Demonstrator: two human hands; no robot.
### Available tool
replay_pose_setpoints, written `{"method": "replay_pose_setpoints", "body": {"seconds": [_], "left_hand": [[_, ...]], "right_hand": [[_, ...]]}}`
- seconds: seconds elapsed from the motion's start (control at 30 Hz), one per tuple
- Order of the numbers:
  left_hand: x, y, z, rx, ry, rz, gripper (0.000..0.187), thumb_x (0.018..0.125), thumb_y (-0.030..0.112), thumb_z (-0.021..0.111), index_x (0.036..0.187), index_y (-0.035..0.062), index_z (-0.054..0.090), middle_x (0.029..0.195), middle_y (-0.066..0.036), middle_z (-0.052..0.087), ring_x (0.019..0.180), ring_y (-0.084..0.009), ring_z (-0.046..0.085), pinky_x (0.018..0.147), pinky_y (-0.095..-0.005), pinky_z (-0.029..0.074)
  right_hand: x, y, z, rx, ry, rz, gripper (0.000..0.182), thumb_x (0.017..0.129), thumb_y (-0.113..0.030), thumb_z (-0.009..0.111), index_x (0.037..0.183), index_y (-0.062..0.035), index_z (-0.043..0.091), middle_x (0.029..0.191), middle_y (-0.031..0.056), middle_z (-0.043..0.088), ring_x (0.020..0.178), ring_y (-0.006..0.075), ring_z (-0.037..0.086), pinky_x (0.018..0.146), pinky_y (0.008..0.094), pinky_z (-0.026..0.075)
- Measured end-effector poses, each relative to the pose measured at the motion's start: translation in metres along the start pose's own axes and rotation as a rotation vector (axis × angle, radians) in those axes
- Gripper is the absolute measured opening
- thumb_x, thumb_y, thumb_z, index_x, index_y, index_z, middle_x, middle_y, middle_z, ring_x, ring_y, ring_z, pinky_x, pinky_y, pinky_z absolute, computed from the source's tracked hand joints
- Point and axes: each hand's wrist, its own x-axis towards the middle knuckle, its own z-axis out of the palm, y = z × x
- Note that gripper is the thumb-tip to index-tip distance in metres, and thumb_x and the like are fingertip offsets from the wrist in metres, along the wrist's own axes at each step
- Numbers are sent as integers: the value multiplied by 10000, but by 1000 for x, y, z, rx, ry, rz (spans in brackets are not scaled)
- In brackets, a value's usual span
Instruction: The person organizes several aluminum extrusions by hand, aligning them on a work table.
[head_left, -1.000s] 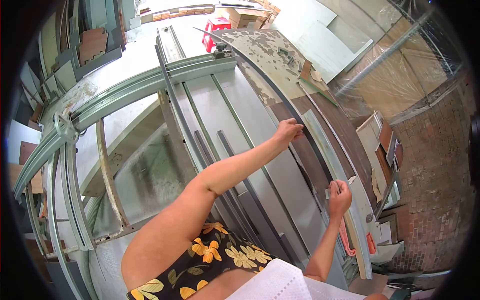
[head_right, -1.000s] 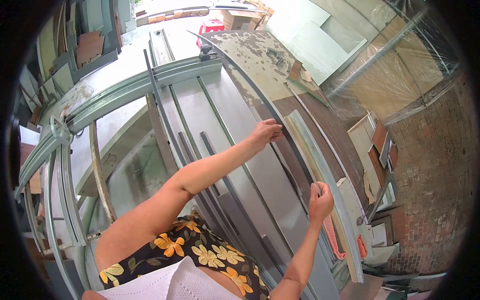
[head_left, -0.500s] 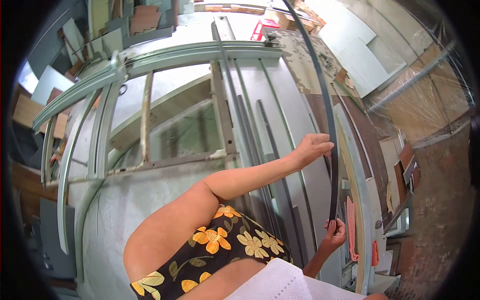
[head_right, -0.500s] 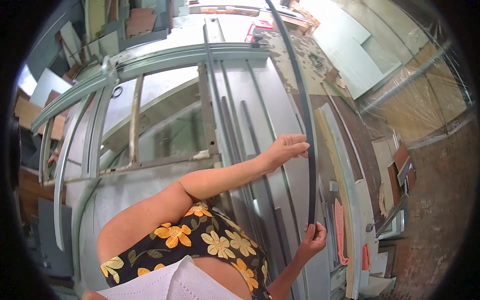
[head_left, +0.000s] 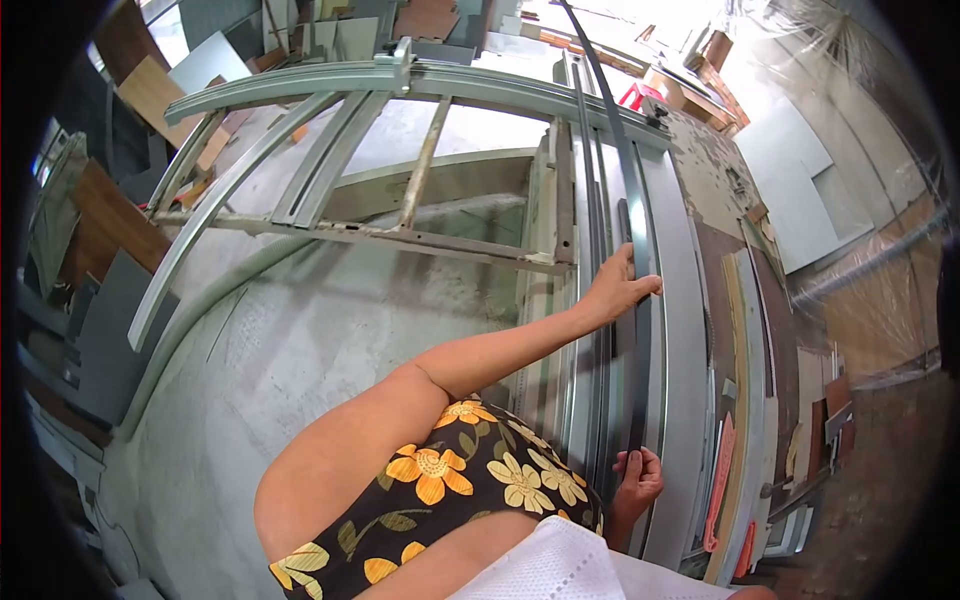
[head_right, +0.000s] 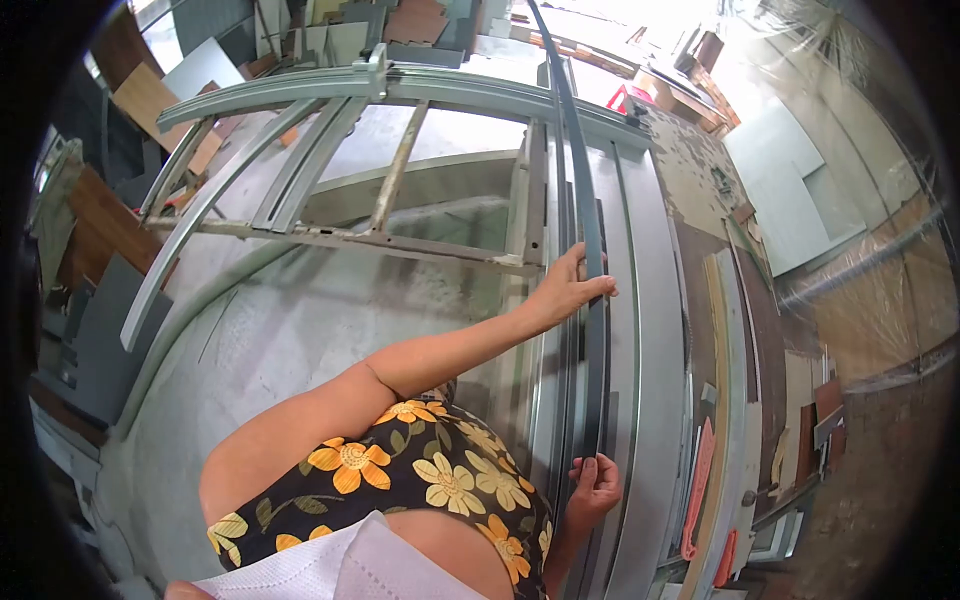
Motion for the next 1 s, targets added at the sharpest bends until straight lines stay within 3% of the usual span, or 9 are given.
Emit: {"method": "replay_pose_setpoints", "body": {"seconds": [0.37,0.5,0.73,0.77,0.87,1.0], "left_hand": [[-76,6,-118,-3,219,-68,312,822,205,615,1026,35,451,730,-29,615,668,-89,566,549,-217,408],[-109,3,-179,-57,353,-80,303,811,176,634,1005,26,456,735,-47,607,651,-100,573,536,-228,418],[-172,-6,-279,121,507,-154,350,777,176,662,1011,-1,470,709,-54,605,648,-112,590,519,-239,431],[-177,-6,-288,222,506,-124,313,751,135,678,934,-8,467,765,-96,610,618,-143,612,538,-271,479],[-188,-23,-308,257,560,-172,334,735,163,685,928,-6,471,756,-116,620,625,-169,624,556,-287,489],[-192,-62,-347,514,679,-143,350,713,147,655,965,-8,469,778,-151,626,637,-207,639,571,-326,499]], "right_hand": [[-37,12,51,-41,-269,-52,126,865,-91,555,901,29,566,717,68,615,582,84,548,557,210,453],[-72,0,101,-58,-390,99,153,857,-92,549,911,51,555,738,83,626,603,98,561,573,223,456],[-144,26,172,-55,-565,338,237,850,-109,546,1007,69,527,767,81,625,613,108,555,559,223,427],[-152,35,177,-39,-603,303,235,859,-118,537,1011,61,526,772,76,626,622,114,558,563,224,430],[-177,24,196,-68,-600,387,180,879,-142,516,964,10,560,782,65,617,637,117,550,586,241,436],[-190,66,229,-3,-705,398,242,886,-171,512,1017,29,551,848,83,629,731,129,588,618,243,439]]}}
